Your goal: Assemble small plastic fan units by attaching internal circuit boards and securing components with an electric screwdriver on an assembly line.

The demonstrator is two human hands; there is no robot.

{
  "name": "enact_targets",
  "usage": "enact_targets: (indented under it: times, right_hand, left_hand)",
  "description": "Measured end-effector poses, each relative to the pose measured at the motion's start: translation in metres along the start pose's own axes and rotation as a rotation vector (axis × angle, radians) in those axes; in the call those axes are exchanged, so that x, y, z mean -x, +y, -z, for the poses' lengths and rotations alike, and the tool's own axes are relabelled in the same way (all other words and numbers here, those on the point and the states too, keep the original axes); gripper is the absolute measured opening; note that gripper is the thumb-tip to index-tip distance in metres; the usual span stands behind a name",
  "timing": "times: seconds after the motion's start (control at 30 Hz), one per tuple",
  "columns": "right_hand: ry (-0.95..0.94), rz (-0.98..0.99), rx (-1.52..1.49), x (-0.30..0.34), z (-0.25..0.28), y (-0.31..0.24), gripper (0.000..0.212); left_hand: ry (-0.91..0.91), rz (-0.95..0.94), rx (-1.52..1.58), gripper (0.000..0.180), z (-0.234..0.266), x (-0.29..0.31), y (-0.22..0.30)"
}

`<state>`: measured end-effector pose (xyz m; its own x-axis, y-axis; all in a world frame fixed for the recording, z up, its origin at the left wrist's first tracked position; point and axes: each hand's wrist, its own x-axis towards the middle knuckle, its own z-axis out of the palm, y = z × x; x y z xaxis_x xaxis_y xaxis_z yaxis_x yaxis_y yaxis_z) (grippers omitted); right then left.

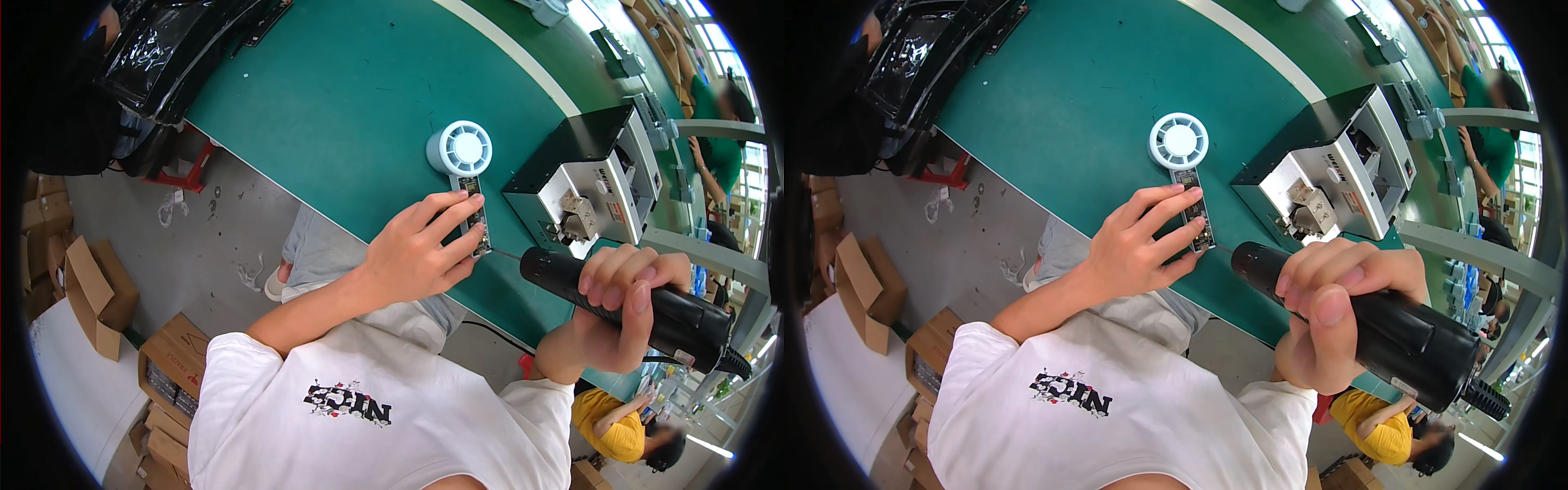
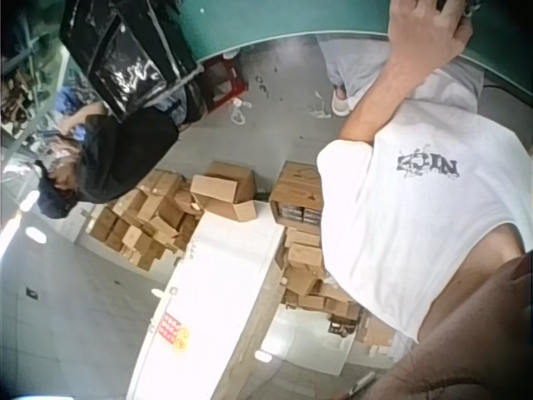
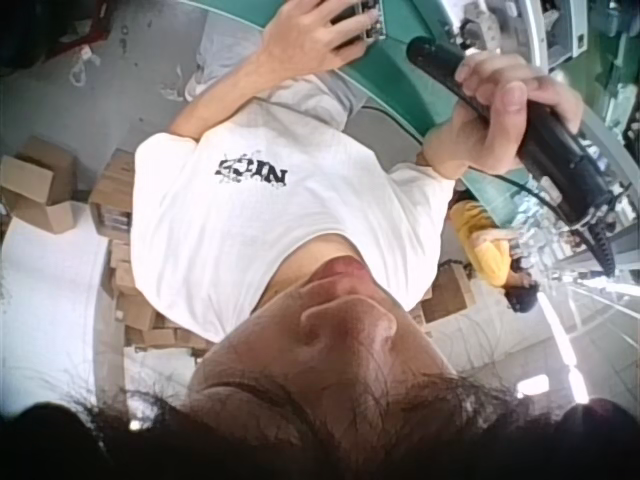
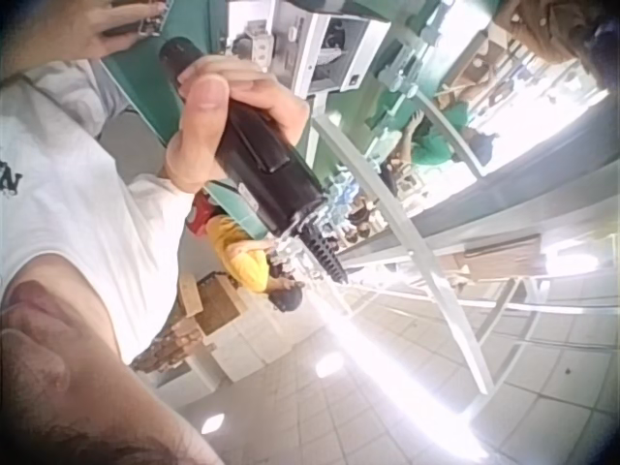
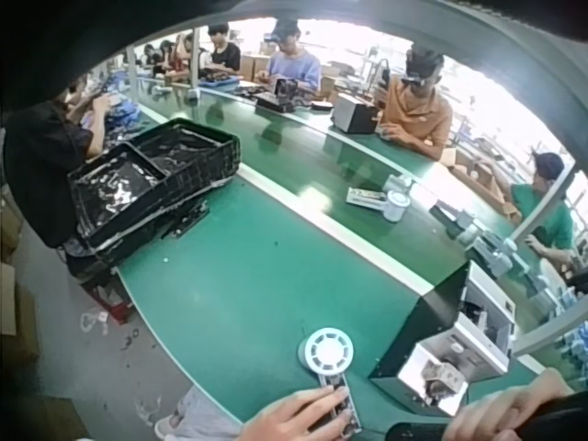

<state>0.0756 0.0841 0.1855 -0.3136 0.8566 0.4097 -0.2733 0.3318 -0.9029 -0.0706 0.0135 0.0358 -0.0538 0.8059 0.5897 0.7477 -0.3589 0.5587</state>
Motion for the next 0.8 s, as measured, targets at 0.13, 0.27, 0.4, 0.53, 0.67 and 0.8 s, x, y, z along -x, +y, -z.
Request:
enact_targets:
  times: [0.13,0.27,0.4,0.53,0.67,0.8]
  right_hand:
    - [0.015,-0.019,0.031,0.001,-0.002,-0.001,0.028]
    - [0.034,-0.032,0.023,0.002,-0.005,0.001,0.029]
    - [-0.102,0.062,0.104,0.009,-0.004,0.004,0.019]
    - [-0.144,0.055,0.073,0.009,-0.005,0.01,0.021]
    - [-0.219,0.067,0.059,0.006,-0.003,0.012,0.022]
    - [-0.305,0.103,0.061,0.001,0.003,0.014,0.024]
  left_hand:
    - [-0.002,-0.005,0.004,0.03,-0.001,-0.001,0.0]
    - [0.0,-0.003,0.003,0.03,0.001,-0.001,0.0]
    - [-0.033,-0.017,0.028,0.025,0.001,-0.002,0.001]
    - [-0.03,-0.01,0.023,0.026,0.004,-0.002,-0.001]
    - [-0.03,-0.013,0.02,0.026,0.004,-0.002,-0.001]
    - [-0.032,-0.011,0.008,0.026,0.004,-0.002,0.0]
